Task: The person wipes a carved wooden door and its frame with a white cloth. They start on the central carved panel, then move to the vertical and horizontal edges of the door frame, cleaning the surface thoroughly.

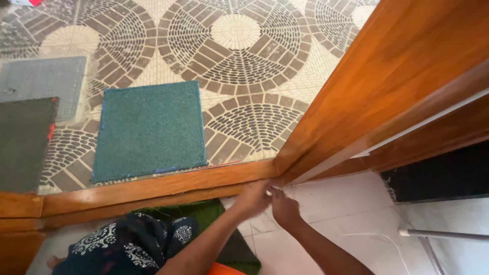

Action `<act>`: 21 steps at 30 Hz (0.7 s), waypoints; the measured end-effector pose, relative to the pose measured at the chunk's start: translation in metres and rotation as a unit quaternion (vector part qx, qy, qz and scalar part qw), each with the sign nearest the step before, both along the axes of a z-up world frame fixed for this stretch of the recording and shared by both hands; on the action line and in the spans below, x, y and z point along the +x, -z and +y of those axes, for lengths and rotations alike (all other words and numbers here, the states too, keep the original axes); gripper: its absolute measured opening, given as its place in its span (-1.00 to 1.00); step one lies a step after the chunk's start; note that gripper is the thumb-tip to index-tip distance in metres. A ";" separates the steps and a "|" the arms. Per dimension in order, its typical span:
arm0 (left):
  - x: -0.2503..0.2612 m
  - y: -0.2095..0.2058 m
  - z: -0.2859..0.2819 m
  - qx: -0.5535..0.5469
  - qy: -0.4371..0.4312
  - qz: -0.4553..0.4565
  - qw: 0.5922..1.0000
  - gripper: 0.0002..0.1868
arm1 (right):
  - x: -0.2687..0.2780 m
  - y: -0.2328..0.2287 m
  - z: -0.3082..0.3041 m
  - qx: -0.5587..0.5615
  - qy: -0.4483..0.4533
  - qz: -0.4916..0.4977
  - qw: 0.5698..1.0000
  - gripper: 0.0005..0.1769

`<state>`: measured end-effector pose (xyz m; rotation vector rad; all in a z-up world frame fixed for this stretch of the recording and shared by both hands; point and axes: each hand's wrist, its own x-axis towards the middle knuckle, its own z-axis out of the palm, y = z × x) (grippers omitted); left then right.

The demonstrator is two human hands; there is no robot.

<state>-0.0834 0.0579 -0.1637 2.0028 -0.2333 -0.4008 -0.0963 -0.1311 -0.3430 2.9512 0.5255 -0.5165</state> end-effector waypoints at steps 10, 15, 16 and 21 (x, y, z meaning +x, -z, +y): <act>-0.019 -0.064 -0.028 0.054 -0.081 -0.138 0.986 -0.54 | -0.002 -0.245 -0.093 0.332 -0.035 -0.449 0.829 -0.41; -0.013 -0.069 -0.036 -0.007 -0.119 -0.201 0.972 -0.59 | 0.014 -0.332 -0.099 0.338 0.054 -0.601 0.722 -0.42; -0.012 -0.070 -0.038 -0.018 -0.115 -0.207 0.971 -0.60 | 0.017 -0.336 -0.099 0.332 0.068 -0.612 0.714 -0.42; -0.019 -0.065 -0.047 0.000 -0.135 -0.183 0.974 -0.55 | 0.048 -0.240 -0.059 0.290 0.055 -0.583 0.757 -0.42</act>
